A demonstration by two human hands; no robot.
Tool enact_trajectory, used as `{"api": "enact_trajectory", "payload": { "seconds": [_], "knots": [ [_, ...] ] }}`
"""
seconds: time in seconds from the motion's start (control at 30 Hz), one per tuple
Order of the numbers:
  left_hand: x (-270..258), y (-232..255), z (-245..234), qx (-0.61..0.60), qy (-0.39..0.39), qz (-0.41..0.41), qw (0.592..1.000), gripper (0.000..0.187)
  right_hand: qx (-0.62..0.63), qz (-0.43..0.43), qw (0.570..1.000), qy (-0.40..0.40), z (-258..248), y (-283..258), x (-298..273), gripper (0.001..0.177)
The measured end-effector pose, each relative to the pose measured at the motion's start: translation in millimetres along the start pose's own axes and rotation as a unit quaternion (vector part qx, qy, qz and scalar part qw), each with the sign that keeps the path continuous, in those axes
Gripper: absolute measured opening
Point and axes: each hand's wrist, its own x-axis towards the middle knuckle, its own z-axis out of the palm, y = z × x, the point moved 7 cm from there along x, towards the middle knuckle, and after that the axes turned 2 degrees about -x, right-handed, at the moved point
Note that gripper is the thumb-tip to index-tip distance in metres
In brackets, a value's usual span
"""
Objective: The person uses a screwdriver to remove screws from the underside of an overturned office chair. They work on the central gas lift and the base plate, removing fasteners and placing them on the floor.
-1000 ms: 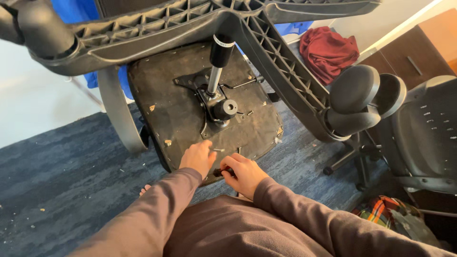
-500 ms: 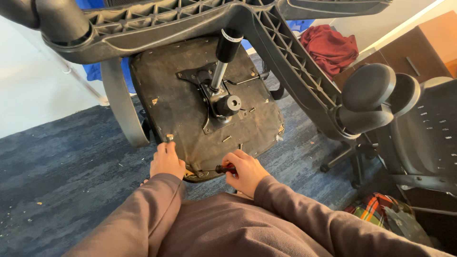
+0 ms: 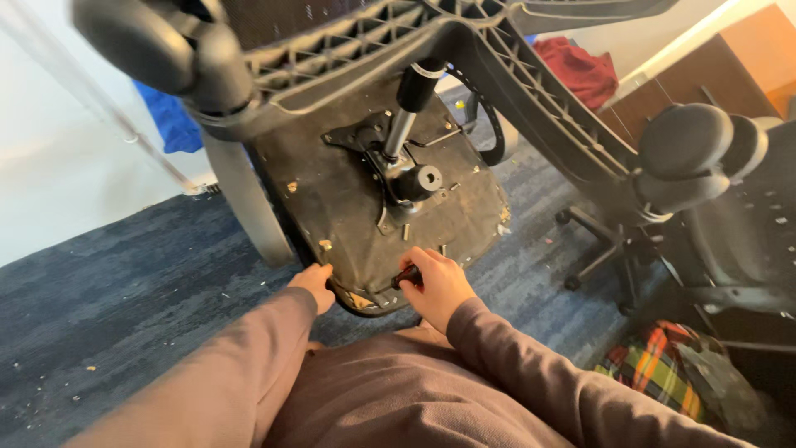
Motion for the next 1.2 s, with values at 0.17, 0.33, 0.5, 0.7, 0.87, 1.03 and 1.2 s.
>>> {"api": "enact_trajectory", "payload": {
  "seconds": [0.17,0.33,0.5,0.7,0.87,1.03,1.2],
  "knots": [
    [-16,31,11,-0.023,-0.013,-0.005,1.000,0.053,-0.014,-0.040,0.999,0.030,-9,-4,15,0.023],
    [-21,55,5,-0.052,0.071,0.024,0.996,0.060,0.006,-0.028,1.000,0.010,-17,13,25,0.023],
    [-27,78,-24,-0.021,0.154,0.107,0.982,0.063,0.020,-0.069,0.997,0.006,-22,23,32,0.020],
    [-54,109,-61,-0.066,0.134,-0.001,0.989,0.027,0.044,-0.064,0.996,-0.040,-18,32,42,0.019],
    [-87,174,-126,-0.276,0.177,0.081,0.941,0.025,0.009,-0.103,0.993,-0.064,-18,33,48,0.019],
    [-141,220,-180,-0.511,0.268,0.143,0.804,0.021,-0.012,-0.110,0.992,-0.059,-14,28,45,0.020],
    [-186,236,-223,-0.478,0.331,0.180,0.793,0.021,-0.053,-0.099,0.992,-0.049,-2,13,44,0.022]
  ]
}}
